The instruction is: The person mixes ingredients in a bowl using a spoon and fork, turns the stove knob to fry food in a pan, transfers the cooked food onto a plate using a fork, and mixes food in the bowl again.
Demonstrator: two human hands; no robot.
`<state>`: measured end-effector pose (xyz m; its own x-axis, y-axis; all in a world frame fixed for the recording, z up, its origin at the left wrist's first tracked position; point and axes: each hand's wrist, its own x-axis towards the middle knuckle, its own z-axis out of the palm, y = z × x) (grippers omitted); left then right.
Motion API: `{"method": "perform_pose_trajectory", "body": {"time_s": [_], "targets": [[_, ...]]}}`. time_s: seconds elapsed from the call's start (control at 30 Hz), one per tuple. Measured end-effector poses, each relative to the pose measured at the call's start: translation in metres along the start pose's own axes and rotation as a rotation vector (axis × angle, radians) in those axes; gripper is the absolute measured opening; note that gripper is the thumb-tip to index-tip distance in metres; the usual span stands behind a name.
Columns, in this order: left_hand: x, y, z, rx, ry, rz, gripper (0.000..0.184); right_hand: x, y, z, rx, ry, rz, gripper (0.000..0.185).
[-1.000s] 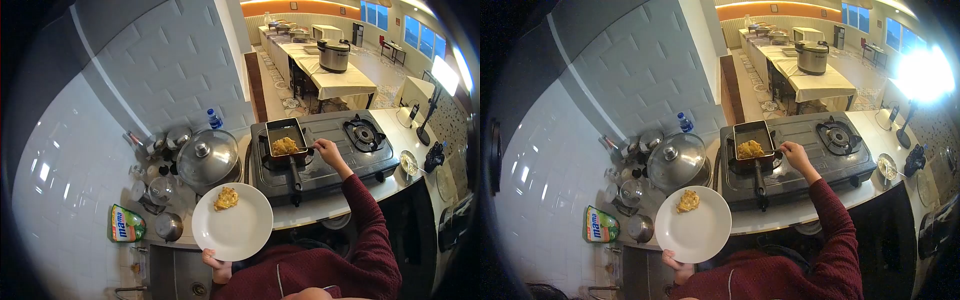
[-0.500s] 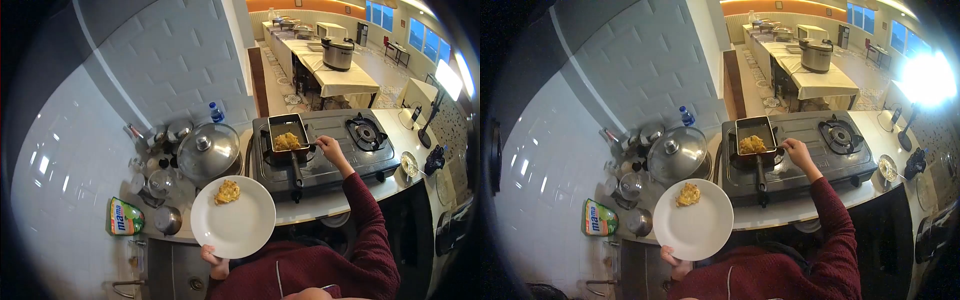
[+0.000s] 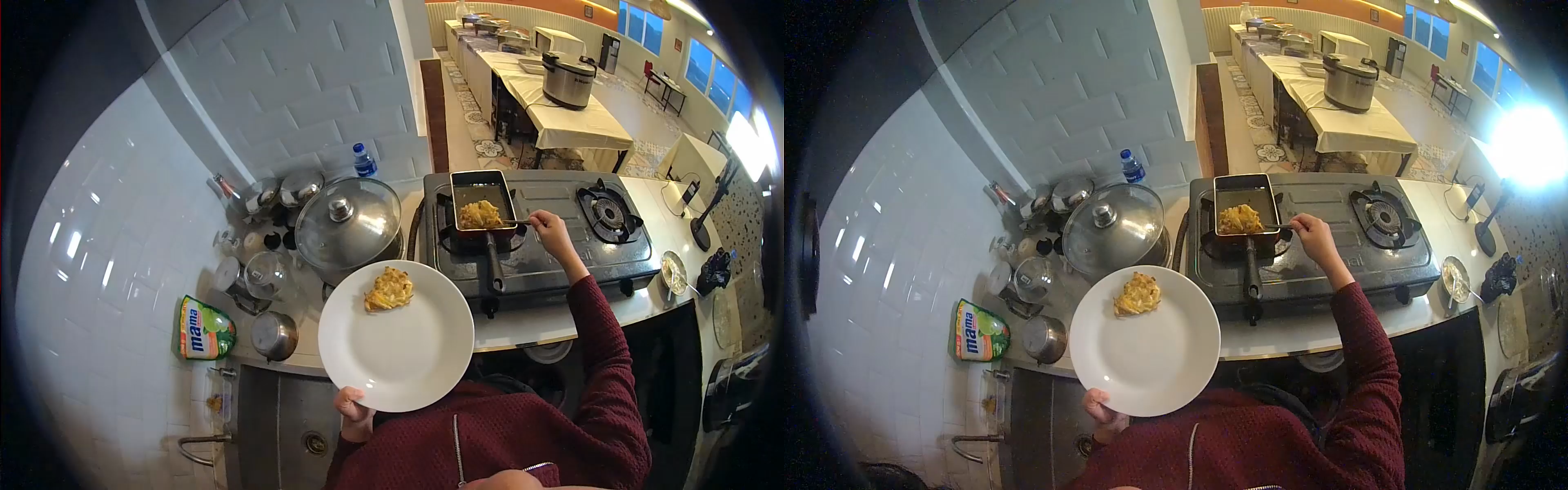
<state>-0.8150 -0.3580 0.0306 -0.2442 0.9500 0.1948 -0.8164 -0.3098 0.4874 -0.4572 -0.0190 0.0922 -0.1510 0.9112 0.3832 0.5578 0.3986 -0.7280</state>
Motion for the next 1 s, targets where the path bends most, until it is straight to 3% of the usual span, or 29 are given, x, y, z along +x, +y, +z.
{"method": "perform_pose_trajectory", "body": {"time_s": [0.1,0.17,0.27,0.47,1.0], "targets": [[0.000,0.001,0.014,0.161,0.162,0.014,0.046,-0.001,-0.005,-0.003,-0.033,-0.030,0.044,0.016],[0.004,0.006,0.028,-0.010,0.082,-0.103,0.046,-0.001,-0.010,-0.005,-0.045,-0.049,0.061,0.017],[0.002,0.005,0.017,-0.079,-0.005,-0.091,0.059,0.000,-0.009,-0.004,-0.048,-0.042,0.056,0.017],[0.008,0.004,0.021,-0.067,-0.020,-0.093,0.059,0.000,-0.008,-0.004,-0.052,-0.039,0.059,0.017],[0.010,0.001,0.021,-0.084,0.114,-0.053,0.057,-0.004,-0.009,-0.003,-0.030,-0.013,0.058,0.015]]}}
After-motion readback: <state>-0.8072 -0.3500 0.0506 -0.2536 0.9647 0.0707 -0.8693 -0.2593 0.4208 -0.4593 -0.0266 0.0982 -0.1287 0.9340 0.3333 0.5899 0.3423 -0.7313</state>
